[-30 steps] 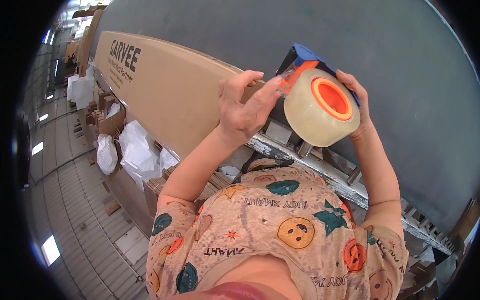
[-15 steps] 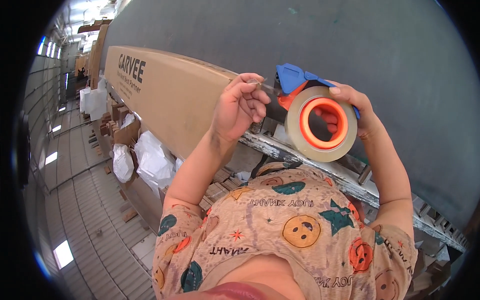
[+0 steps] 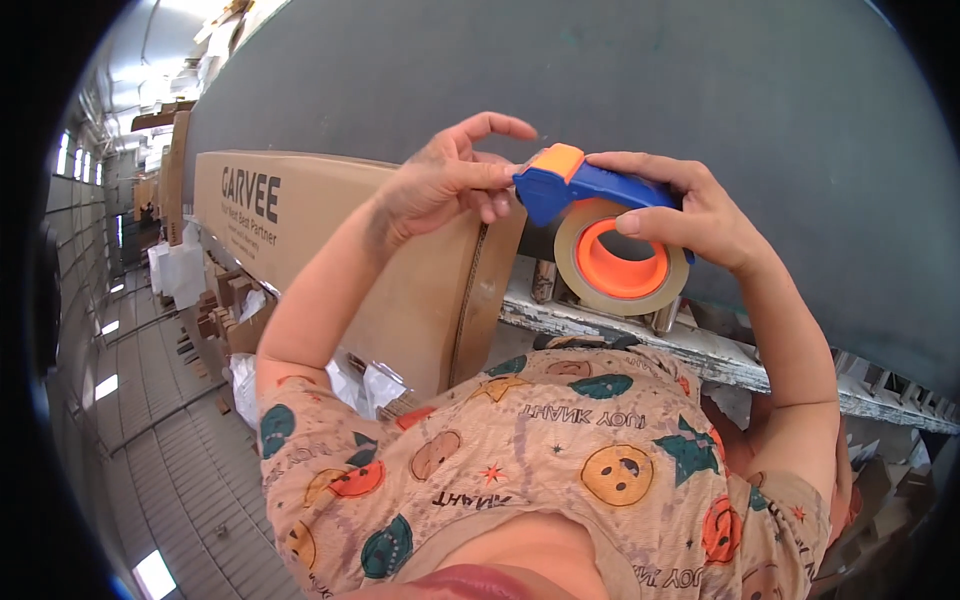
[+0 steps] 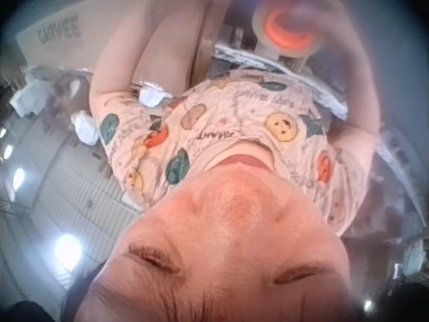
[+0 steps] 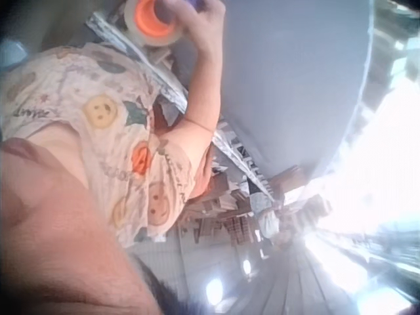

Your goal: The person prepares and seals long cardboard boxes in an industrial setting. They use a tape dispenser to apply tape across the flaps, insert white foam padding into the boxes, and close the box ends by hand before applying more tape to secure the packaging.

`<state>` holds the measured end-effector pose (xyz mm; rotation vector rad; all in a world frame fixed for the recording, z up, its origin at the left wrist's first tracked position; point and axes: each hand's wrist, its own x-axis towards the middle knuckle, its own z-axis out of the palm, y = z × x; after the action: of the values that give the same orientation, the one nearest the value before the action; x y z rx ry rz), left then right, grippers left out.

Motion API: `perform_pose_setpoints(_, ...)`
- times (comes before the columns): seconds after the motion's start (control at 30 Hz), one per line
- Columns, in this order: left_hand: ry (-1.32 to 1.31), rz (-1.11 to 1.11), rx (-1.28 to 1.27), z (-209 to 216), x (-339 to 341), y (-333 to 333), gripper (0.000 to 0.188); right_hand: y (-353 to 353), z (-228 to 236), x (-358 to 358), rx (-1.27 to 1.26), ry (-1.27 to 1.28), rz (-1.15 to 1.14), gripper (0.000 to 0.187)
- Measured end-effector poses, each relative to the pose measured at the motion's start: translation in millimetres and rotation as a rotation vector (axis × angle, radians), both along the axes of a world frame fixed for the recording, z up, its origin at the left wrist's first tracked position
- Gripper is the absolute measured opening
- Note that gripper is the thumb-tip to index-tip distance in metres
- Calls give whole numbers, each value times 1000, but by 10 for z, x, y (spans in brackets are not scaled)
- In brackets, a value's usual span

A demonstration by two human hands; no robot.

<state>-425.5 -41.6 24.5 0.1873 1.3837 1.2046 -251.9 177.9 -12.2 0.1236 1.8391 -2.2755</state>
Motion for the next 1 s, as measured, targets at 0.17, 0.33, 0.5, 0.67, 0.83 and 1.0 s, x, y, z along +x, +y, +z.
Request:
perform_pose_setpoints(0.17,157,-333,-176,61,-512,58,60,-113,-8,-424,170,-8,83,71)
perform_pose_setpoints(0.33,284,-352,-349,-156,-1126,26,66,-288,-298,-1008,145,-114,144,62)
perform_pose_setpoints(0.5,325,-167,-404,-329,-1170,-46,68,-140,-558,-1145,32,-134,192,62)
perform_pose_setpoints(0.67,258,-96,-462,-352,-1148,-276,69,-68,-705,-760,-283,-312,122,62)
perform_pose_setpoints(0.83,386,-472,-714,-402,-1162,-348,65,-436,-568,-768,-291,-345,188,56)
perform_pose_setpoints(1.0,1084,-1116,-935,-410,-936,-322,46,-649,-450,-653,-254,-314,173,51)
